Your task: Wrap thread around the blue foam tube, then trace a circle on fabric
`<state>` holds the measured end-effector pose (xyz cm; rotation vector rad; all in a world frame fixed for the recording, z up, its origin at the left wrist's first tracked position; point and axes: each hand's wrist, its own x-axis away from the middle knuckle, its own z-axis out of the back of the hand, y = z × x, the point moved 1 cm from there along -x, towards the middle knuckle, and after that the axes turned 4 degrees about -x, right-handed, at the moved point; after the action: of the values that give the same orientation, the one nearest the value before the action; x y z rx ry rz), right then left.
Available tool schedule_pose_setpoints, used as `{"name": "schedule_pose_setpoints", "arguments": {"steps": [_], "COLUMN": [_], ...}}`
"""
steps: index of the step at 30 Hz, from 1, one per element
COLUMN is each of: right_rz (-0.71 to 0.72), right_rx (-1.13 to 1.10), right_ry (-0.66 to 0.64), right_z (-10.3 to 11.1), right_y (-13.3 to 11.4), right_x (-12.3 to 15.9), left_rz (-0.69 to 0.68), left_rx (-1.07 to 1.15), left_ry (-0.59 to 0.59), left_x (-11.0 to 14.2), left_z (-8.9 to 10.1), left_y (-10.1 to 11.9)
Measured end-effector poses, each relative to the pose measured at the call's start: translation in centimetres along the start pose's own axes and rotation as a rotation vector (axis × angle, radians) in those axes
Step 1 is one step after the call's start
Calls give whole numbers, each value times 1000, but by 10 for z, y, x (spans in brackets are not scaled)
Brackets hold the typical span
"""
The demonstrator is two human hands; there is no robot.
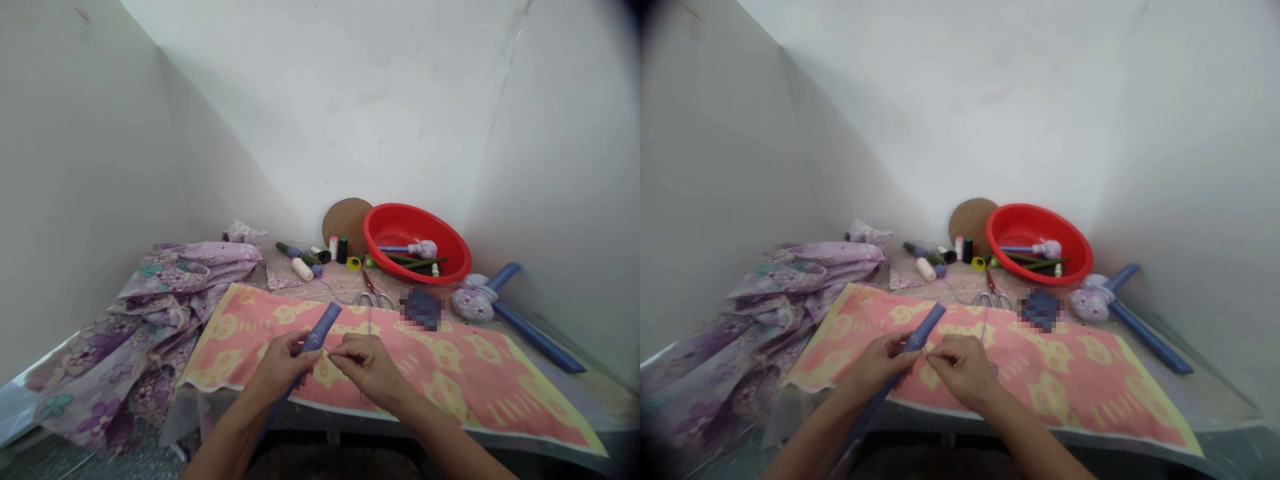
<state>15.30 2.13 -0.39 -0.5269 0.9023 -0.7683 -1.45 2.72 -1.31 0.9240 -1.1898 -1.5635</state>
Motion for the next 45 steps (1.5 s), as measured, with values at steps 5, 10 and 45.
{"name": "schedule_pose_setpoints", "arguments": {"steps": [5, 10, 45], "right_rz": [81, 205, -179], "right_rx": [108, 282, -368], "right_ry": [-20, -79, -499], "right_z": [2, 5, 24], "right_y": [-4, -5, 33], "right_x": [-1, -5, -27], "left_rz": [5, -85, -270], "left_rx": [-210, -680, -801], "left_ry": [43, 113, -134], "left_x": [1, 4, 31], "left_z": [-1, -2, -17], "left_y": [1, 6, 35]}}
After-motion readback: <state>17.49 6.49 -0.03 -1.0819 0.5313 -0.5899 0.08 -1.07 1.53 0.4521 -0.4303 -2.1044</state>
